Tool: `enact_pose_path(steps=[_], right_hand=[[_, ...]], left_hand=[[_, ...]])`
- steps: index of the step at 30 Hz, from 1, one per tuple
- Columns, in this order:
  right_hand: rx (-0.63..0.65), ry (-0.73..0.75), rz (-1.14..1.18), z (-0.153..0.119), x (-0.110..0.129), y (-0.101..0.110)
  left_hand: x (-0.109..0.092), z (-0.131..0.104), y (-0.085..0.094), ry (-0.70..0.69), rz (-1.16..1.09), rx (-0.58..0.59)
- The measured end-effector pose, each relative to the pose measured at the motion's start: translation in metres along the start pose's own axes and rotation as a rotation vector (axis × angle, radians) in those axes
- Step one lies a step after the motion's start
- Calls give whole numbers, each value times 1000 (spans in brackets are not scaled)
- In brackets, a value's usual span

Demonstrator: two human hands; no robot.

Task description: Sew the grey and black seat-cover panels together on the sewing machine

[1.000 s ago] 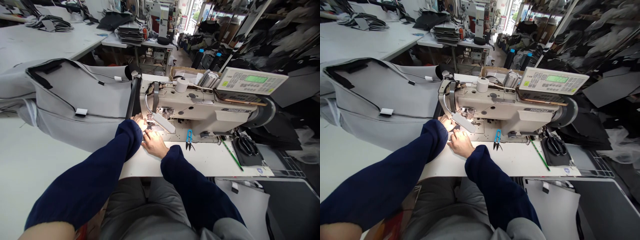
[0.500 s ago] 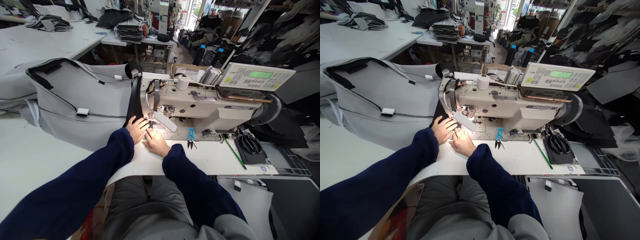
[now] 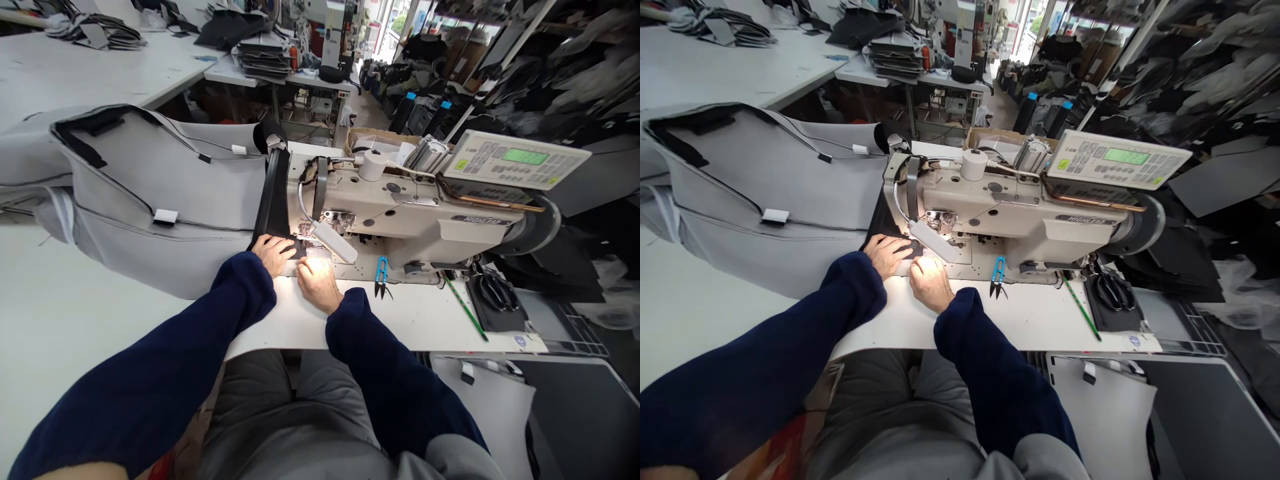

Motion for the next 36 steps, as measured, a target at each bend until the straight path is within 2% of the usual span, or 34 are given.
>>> enact_pose_path(steps=[10,20,31,34,36], right_hand=[[100,-19,18,4,-3,-13],[98,-53,23,2,-7,-11],[80,-37,-18,1,-5,-13],[88,-45,-32,2,-5,-12],[93,-47,-39,2,-6,-13]], left_hand=[[0,3,-6,-41,54,27],[10,26,-10,23,58,93],[8,20,-14,66,18,37],[5,18,-9,65,-24,12],[12,22,-2,83,-57,-11]])
Point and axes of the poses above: each hand's wrist, its own z-axis towards the middle knuckle, its own y-axis out of the back of the hand, x = y × z, the point moved 7 cm from there along z, towards the middle knuckle, and after that the axes turned 11 degrees about z, right-handed, at the moved point
